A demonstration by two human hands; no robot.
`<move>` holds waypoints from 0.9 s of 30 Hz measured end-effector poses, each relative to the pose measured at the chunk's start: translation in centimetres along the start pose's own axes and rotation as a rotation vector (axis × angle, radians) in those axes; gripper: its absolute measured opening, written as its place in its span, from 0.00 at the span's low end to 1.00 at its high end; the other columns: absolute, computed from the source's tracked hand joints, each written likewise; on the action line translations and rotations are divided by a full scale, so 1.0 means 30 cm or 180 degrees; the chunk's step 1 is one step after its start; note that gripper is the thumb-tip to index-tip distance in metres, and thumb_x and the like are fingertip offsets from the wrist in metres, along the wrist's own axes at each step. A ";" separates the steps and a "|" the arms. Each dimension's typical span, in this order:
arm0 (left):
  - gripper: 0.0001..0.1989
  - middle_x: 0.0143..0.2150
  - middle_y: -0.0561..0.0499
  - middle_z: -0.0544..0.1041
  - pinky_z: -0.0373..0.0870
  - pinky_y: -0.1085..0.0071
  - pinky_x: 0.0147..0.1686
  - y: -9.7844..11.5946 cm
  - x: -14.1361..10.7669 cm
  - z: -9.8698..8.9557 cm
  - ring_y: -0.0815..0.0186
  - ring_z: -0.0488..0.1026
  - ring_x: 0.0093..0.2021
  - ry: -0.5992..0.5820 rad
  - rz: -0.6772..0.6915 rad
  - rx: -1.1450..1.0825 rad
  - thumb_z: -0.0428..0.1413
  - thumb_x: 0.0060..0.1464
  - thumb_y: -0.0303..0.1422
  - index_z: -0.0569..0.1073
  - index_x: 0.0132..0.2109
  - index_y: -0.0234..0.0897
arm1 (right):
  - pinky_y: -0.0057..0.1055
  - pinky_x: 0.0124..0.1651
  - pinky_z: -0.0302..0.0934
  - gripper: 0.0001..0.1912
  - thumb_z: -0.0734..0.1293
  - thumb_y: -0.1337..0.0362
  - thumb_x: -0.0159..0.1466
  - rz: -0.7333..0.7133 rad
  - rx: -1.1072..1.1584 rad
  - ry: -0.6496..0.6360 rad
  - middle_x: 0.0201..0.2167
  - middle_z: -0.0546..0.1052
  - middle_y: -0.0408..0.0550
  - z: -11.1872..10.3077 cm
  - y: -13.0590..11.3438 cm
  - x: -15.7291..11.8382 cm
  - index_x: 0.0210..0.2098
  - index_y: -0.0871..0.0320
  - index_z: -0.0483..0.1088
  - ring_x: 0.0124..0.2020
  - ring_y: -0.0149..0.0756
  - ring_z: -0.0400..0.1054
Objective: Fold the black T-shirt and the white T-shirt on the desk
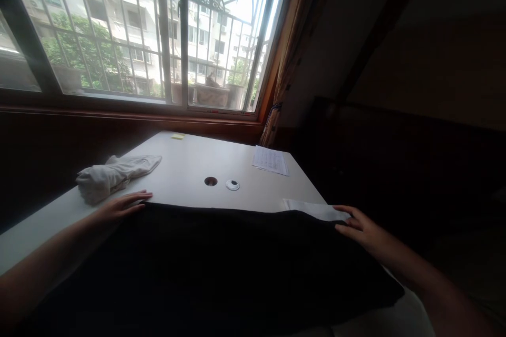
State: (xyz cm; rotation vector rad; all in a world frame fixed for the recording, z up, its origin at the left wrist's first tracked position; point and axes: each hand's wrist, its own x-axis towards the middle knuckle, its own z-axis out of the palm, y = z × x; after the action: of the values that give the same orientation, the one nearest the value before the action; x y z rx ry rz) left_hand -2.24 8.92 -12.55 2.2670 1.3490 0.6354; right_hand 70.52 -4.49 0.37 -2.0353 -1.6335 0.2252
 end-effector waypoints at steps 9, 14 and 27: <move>0.34 0.65 0.47 0.72 0.59 0.52 0.67 -0.029 -0.023 -0.012 0.49 0.64 0.68 -0.0026 -0.0036 -0.0379 0.51 0.61 0.60 0.73 0.63 0.43 | 0.41 0.42 0.72 0.33 0.71 0.47 0.63 -0.0836 0.1089 -0.1172 0.46 0.74 0.47 0.069 -0.838 -0.099 0.65 0.46 0.63 0.41 0.43 0.74; 0.32 0.65 0.48 0.72 0.60 0.53 0.67 -0.044 -0.043 -0.019 0.49 0.64 0.68 -0.0012 -0.0001 -0.0350 0.52 0.62 0.58 0.73 0.64 0.44 | 0.37 0.44 0.71 0.29 0.67 0.51 0.69 -0.1762 0.1891 -0.2547 0.53 0.73 0.46 0.234 -1.137 -0.302 0.68 0.43 0.58 0.42 0.37 0.74; 0.24 0.51 0.45 0.78 0.72 0.61 0.54 0.019 -0.039 -0.020 0.54 0.75 0.51 0.0154 0.0307 -0.0063 0.53 0.65 0.51 0.77 0.59 0.45 | 0.52 0.65 0.58 0.35 0.64 0.54 0.68 -0.0639 0.0206 -0.1516 0.65 0.61 0.56 0.524 -0.626 -0.337 0.71 0.50 0.50 0.64 0.52 0.61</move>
State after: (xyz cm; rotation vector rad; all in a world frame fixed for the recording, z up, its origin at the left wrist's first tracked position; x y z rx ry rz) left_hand -2.68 7.69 -11.93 2.3259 1.2558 0.7368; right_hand 44.86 -6.90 -5.76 -1.8428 -2.0652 0.7241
